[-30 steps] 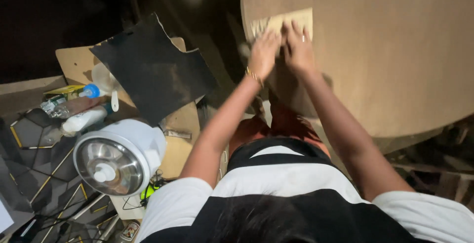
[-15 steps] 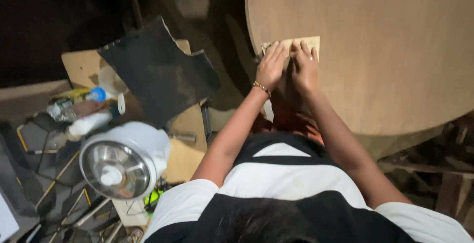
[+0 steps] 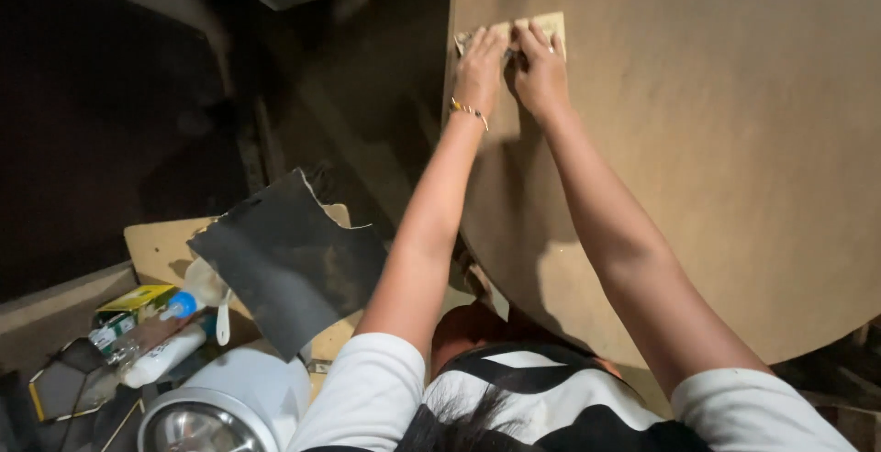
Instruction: The person uses a sanding block to smooth the surface of a large, round wooden board. They move the block in circular and back-and-forth motions across the wood, covering different areas of the surface.
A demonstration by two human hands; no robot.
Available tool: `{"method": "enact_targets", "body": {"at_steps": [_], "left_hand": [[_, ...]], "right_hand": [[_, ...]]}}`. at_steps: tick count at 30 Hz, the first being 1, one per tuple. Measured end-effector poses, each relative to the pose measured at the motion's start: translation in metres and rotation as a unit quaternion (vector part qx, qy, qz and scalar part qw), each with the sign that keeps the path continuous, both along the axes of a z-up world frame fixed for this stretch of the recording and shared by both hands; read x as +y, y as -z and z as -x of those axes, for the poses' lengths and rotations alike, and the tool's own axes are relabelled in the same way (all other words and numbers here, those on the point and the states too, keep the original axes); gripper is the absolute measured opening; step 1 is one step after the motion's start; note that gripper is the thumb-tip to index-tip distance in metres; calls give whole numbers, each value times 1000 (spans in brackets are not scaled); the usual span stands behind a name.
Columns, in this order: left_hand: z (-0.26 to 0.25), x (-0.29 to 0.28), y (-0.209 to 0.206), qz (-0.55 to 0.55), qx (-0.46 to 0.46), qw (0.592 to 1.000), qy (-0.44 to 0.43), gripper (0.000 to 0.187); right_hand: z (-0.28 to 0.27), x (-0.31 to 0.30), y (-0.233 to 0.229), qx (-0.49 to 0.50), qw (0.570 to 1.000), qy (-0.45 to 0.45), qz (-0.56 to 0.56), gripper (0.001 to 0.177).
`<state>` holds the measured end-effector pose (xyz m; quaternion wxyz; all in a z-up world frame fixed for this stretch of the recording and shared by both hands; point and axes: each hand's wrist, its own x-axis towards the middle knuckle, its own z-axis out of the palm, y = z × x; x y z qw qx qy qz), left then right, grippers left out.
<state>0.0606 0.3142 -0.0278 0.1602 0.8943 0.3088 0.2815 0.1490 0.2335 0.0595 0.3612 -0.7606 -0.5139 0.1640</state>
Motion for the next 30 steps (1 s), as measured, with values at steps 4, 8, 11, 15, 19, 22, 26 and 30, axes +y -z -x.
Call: {"method": "enact_targets", "body": {"at_steps": [4,8,11,15,19,22,26,30], "left_hand": [[-7,4,6,-44,18,999,-15,27],[23,-32,-12,-2,114,994,-4,35],[62,-86,-16,-26,108,994,17,34],[117,-173,-27,-30,143,989,34,35],[168,-262,-32,-24,112,992,50,31],[201,-311,-41,-80,114,986,96,27],[202,-329,-57,-89,68,992,65,28],[175,-297,-62,-57,23,993,103,24]], "right_hand": [[-5,3,6,-35,999,-8,-5,48],[18,-31,-15,-19,999,-44,25,53],[49,-83,-26,-30,997,-67,26,46],[102,-164,-47,-19,996,-79,42,41],[146,-254,-22,-101,992,-46,68,33],[173,-310,-12,-213,977,-17,23,23],[177,-334,-28,-228,973,3,-22,16],[148,-312,-15,-258,963,23,-74,24]]}}
